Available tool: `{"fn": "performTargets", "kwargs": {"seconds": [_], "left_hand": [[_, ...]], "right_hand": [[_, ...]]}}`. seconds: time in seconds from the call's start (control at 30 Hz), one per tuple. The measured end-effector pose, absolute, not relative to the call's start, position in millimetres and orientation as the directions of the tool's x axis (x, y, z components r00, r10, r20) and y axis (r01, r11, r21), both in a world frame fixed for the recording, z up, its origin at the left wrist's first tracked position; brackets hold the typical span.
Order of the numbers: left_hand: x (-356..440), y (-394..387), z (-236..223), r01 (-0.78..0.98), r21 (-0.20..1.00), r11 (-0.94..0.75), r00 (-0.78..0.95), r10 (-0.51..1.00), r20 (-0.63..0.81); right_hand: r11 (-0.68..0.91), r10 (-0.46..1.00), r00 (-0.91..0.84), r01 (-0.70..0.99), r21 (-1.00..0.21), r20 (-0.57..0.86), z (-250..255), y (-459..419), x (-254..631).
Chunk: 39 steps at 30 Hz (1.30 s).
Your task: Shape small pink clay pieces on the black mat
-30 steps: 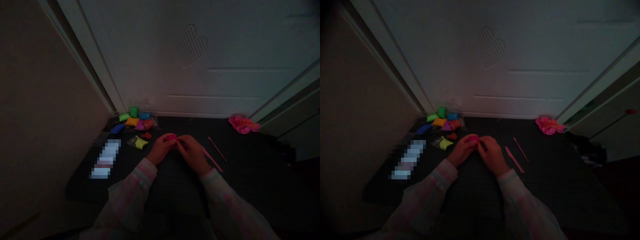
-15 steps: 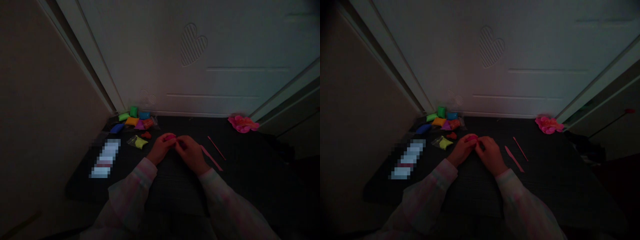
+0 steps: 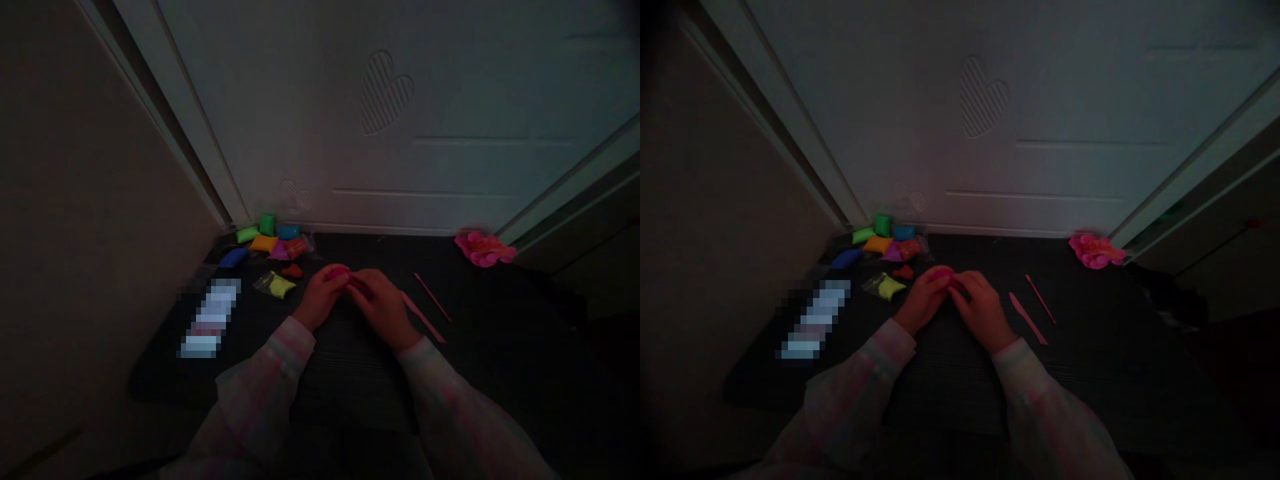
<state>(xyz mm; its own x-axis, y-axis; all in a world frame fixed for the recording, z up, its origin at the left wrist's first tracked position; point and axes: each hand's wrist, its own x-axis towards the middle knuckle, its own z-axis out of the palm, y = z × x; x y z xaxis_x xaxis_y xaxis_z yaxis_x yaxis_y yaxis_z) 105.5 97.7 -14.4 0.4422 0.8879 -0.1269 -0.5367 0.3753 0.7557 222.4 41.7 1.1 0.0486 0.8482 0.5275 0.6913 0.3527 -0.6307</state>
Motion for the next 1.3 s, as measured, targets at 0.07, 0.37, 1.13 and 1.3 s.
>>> {"fn": "performTargets", "kwargs": {"seconds": [0.07, 0.37, 1.13, 1.3], "left_hand": [[106.2, 95.4, -13.8, -0.508, 0.773, 0.38, 0.456, 0.88, -0.133], [104.4, 104.2, -16.8, -0.544, 0.767, 0.341, 0.388, 0.912, -0.13], [109.0, 90.7, -12.3, -0.524, 0.74, 0.421, 0.486, 0.862, -0.146], [110.7, 94.1, -16.6, -0.458, 0.819, 0.346, 0.408, 0.9, -0.152]], "right_hand": [[0.345, 0.859, 0.046, 0.683, -0.643, 0.51, -0.5, 42.7, 221.3], [0.266, 0.901, 0.145, 0.562, -0.783, 0.41, 8.8, 36.3, 218.9], [0.188, 0.909, 0.223, 0.535, -0.824, 0.353, 4.6, 40.2, 220.2], [0.084, 0.936, 0.281, 0.413, -0.907, 0.214, 7.9, 40.3, 218.5]]}}
